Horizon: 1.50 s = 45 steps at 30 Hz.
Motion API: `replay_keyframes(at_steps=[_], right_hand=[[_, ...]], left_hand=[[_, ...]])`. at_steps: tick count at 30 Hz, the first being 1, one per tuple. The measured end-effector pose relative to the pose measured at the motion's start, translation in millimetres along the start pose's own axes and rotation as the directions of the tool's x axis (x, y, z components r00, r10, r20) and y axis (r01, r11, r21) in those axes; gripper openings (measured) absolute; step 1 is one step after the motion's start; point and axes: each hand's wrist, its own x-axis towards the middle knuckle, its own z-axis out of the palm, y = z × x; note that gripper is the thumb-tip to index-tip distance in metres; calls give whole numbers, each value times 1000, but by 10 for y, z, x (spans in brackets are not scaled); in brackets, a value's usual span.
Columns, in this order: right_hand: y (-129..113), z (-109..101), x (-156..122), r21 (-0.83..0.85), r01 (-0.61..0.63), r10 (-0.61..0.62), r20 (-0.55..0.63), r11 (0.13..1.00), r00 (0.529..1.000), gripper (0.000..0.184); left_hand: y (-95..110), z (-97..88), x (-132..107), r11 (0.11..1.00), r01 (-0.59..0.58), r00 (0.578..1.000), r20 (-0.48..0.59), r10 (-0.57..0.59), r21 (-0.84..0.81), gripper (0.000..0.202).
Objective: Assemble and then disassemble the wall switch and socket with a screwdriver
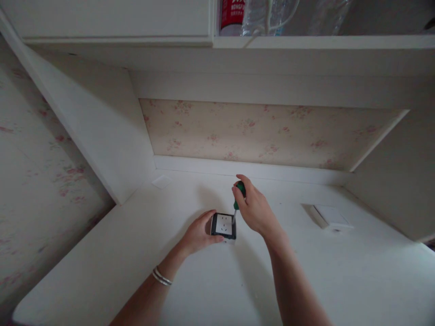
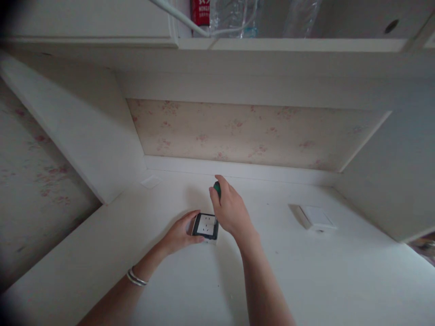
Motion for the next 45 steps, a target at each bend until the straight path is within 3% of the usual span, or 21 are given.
replay_keyframes(at_steps=[5, 11, 17, 28, 39, 42, 45], right_hand=[[-22, 21, -14, -176, -56, 37, -112, 983, 993, 35], [-3, -11, -32, -258, -66, 35, -123, 964, 992, 27], [59, 42, -21, -209, -48, 25, -112, 977, 993, 35], [61, 21, -4, -100, 16, -15, 10, 995, 1000, 30], [198, 21, -5, 234, 47, -84, 155, 971, 984, 27], [200, 29, -1, 176, 34, -50, 85, 984, 995, 31], [189, 19, -1, -16, -8, 8, 6, 1000, 1000, 35]], left_hand=[[-23, 8, 8, 999, -22, 1000, 1, 22, 37, 85], [-38, 12, 2, 1000, -25, 1000, 7, 25, 18, 85], [-8, 3, 2, 1000, -14, 1000, 7, 14, -3, 84], [14, -13, -3, 1000, -23, 1000, 14, 23, 9, 84], [14, -9, -5, 999, -26, 1000, 7, 26, 25, 83], [20, -16, -3, 999, -24, 1000, 11, 24, 30, 83], [48, -26, 2, 998, -32, 999, 11, 32, 49, 83]])
